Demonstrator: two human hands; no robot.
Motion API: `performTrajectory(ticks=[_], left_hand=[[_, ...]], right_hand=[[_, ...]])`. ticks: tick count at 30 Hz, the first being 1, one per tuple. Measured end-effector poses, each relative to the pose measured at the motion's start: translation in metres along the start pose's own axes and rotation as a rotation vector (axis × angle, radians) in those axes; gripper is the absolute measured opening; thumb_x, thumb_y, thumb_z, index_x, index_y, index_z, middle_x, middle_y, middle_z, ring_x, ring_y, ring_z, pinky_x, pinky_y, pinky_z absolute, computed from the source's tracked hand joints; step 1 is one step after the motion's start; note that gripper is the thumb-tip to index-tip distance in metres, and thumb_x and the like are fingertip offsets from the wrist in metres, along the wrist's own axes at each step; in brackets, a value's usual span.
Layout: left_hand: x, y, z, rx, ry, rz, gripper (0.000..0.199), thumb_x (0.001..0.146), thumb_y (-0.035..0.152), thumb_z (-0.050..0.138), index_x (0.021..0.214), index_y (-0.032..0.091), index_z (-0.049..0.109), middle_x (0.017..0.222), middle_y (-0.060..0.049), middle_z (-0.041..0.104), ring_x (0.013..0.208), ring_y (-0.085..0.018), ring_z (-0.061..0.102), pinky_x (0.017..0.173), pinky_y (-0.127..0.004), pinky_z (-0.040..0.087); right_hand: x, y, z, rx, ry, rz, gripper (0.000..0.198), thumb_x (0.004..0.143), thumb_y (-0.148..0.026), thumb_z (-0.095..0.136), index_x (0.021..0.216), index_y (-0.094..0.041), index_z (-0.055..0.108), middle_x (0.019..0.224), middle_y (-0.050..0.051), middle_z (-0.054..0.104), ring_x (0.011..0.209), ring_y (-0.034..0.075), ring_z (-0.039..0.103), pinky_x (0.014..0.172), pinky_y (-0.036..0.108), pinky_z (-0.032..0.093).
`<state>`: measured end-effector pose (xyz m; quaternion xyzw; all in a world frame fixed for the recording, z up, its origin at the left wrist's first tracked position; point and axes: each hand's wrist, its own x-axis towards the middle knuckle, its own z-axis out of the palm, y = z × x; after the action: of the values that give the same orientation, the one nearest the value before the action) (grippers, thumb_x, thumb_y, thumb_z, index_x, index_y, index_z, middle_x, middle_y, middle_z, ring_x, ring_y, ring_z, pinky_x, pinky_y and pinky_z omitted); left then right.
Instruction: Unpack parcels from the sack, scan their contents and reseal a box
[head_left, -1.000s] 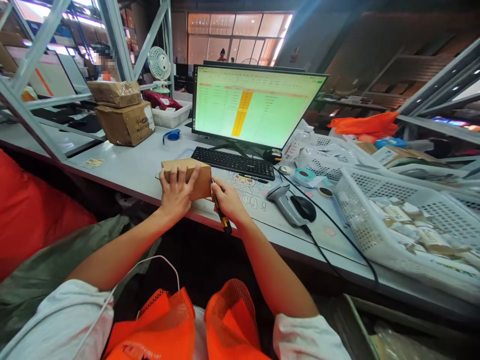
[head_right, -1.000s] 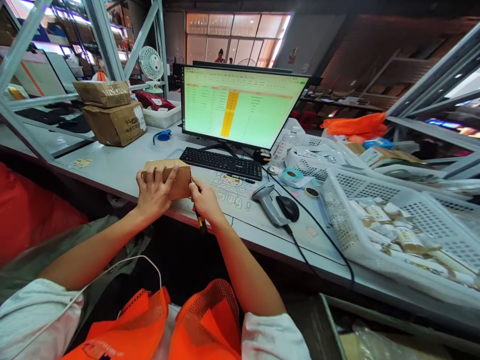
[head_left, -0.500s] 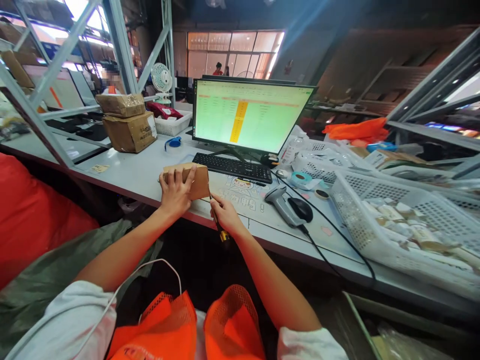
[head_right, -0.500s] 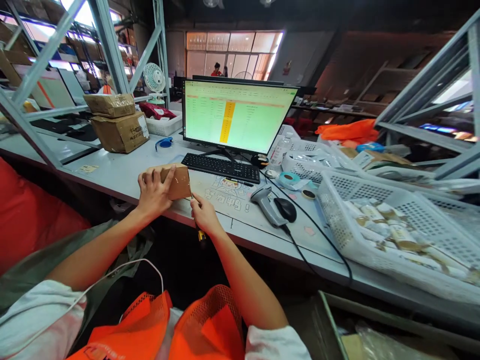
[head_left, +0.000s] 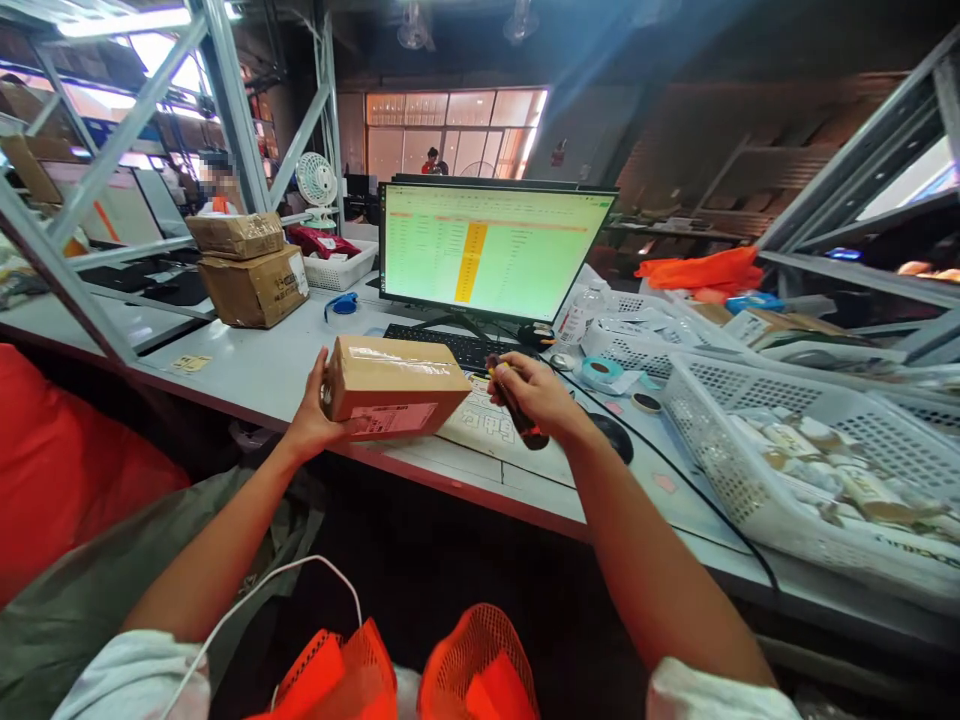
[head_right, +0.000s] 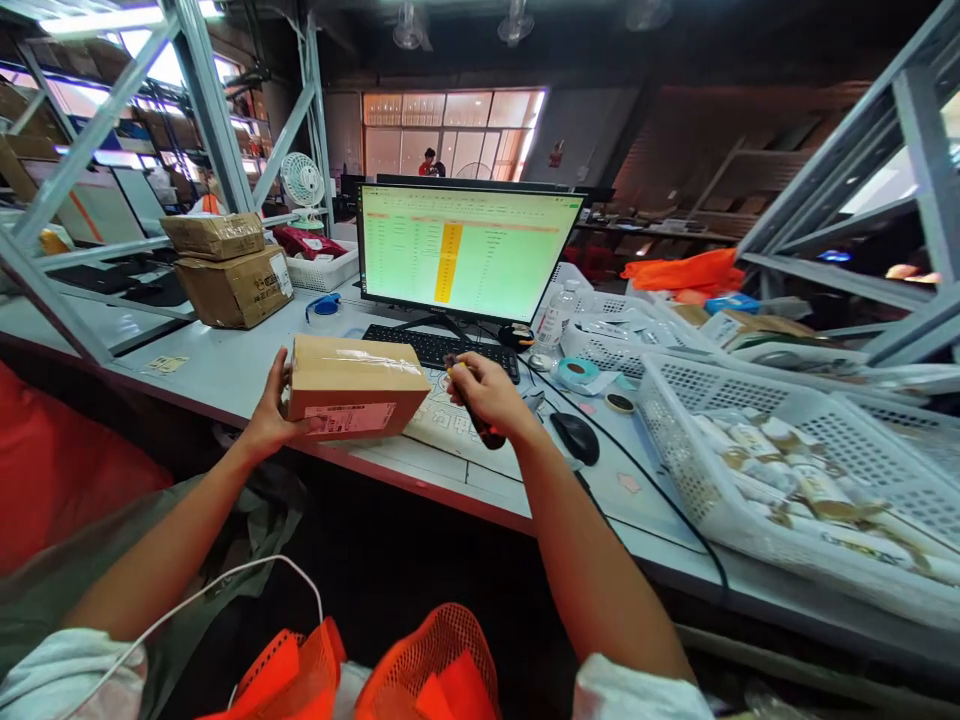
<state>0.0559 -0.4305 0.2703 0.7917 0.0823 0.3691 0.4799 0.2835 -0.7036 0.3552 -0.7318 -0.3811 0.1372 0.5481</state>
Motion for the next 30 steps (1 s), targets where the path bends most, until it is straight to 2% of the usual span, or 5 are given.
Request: performTrajectory(ticks=[4, 7, 12, 18, 30], left_hand=[[0.015, -0.041, 0.007, -0.240, -0.235, -0.190, 0.139, 0.062, 0.048, 0.091, 0.164, 0.024, 0.000, 0.160, -0.019, 0.034, 0.145, -0.036, 0.040, 0.117, -0.052, 0.039], [0.027, -0.060, 0.009, -0.234, -0.387, -0.275, 0.129, 0.060, 0.050, 0.092, 0.162, 0.017, 0.020, 0.155, -0.021, 0.044, 0.142, -0.039, 0.045, 0.119, -0.057, 0.034], [0.036, -0.068, 0.009, -0.264, -0.500, -0.307, 0.105, 0.059, 0.052, 0.093, 0.147, 0.015, 0.049, 0.147, -0.020, 0.055, 0.140, -0.041, 0.047, 0.121, -0.059, 0.032], [0.031, -0.078, 0.011, -0.302, -0.489, -0.303, 0.092, 0.063, 0.047, 0.092, 0.141, 0.014, 0.056, 0.147, -0.019, 0.055, 0.139, -0.041, 0.049, 0.121, -0.055, 0.035], [0.027, -0.076, 0.021, -0.319, -0.376, -0.245, 0.113, 0.055, 0.049, 0.095, 0.149, 0.014, 0.045, 0.137, -0.021, 0.063, 0.143, -0.041, 0.043, 0.123, -0.058, 0.029]], right_hand=[[0.037, 0.016, -0.006, -0.136, -0.007, 0.258, 0.028, 0.101, -0.040, 0.053, 0.082, -0.018, 0.053, 0.056, 0.000, 0.059, 0.043, 0.013, 0.057, 0.040, 0.021, 0.046], [0.053, 0.029, 0.005, -0.176, -0.113, 0.380, 0.032, 0.102, -0.039, 0.053, 0.077, -0.018, 0.052, 0.051, 0.000, 0.058, 0.039, 0.013, 0.055, 0.037, 0.021, 0.044], [0.060, 0.027, 0.019, -0.115, -0.174, 0.402, 0.031, 0.104, -0.035, 0.048, 0.079, -0.018, 0.052, 0.050, -0.001, 0.057, 0.038, 0.013, 0.054, 0.038, 0.021, 0.046], [0.046, 0.007, 0.017, -0.149, -0.180, 0.420, 0.031, 0.106, -0.032, 0.044, 0.079, -0.019, 0.050, 0.051, -0.001, 0.057, 0.038, 0.012, 0.054, 0.037, 0.022, 0.044], [-0.011, -0.002, 0.014, -0.126, -0.331, 0.394, 0.036, 0.100, -0.053, 0.044, 0.083, -0.021, 0.046, 0.059, -0.002, 0.056, 0.044, 0.012, 0.052, 0.043, 0.022, 0.043]])
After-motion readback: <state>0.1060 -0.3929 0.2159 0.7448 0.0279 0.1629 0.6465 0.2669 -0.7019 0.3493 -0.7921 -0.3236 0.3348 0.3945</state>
